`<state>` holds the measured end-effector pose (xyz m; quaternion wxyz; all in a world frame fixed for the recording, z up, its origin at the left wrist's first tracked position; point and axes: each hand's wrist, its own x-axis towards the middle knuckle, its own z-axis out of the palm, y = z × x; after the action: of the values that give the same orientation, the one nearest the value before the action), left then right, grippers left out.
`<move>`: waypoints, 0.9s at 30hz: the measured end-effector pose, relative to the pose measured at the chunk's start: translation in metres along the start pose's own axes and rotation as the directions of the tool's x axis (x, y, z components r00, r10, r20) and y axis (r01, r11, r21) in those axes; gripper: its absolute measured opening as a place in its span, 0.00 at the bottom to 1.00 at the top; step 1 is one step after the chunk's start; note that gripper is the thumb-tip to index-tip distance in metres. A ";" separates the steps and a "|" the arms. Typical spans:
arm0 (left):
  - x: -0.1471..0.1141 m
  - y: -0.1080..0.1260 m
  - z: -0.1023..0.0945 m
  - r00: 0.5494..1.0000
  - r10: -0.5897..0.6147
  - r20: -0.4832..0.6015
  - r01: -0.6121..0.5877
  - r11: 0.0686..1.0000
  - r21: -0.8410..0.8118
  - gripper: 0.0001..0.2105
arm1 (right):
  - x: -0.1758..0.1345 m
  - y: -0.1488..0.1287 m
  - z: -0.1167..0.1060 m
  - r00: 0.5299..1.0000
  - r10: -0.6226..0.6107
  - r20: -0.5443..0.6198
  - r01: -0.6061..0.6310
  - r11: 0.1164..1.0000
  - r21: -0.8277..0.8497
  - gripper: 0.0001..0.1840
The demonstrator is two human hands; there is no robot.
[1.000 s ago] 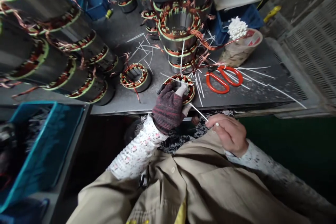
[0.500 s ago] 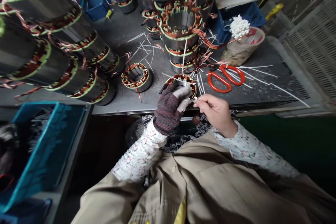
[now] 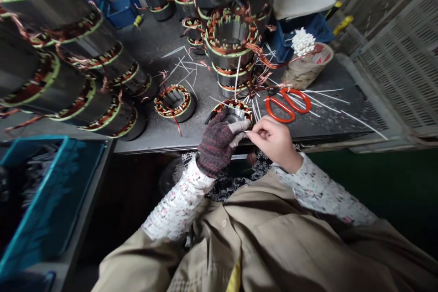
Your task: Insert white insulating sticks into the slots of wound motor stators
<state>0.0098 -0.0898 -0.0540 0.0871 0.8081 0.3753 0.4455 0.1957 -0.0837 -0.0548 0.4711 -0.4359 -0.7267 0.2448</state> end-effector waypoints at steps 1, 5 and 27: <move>0.000 -0.001 0.000 1.000 0.020 0.007 -0.020 1.000 0.001 0.13 | 0.001 -0.003 -0.002 1.000 0.004 0.028 -0.004 1.000 -0.013 0.14; 0.002 0.002 -0.002 0.999 0.031 0.029 -0.032 0.999 0.042 0.10 | 0.003 -0.019 -0.013 0.982 -0.039 0.185 0.050 0.997 -0.055 0.21; -0.003 0.007 0.011 0.985 -0.169 0.025 0.170 0.984 -0.044 0.19 | 0.029 -0.032 -0.003 0.953 0.301 0.009 -0.209 0.637 0.742 0.22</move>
<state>0.0213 -0.0946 -0.0588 0.1475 0.7757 0.4314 0.4364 0.1808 -0.0743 -0.0151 0.6078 -0.3212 -0.4691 0.5543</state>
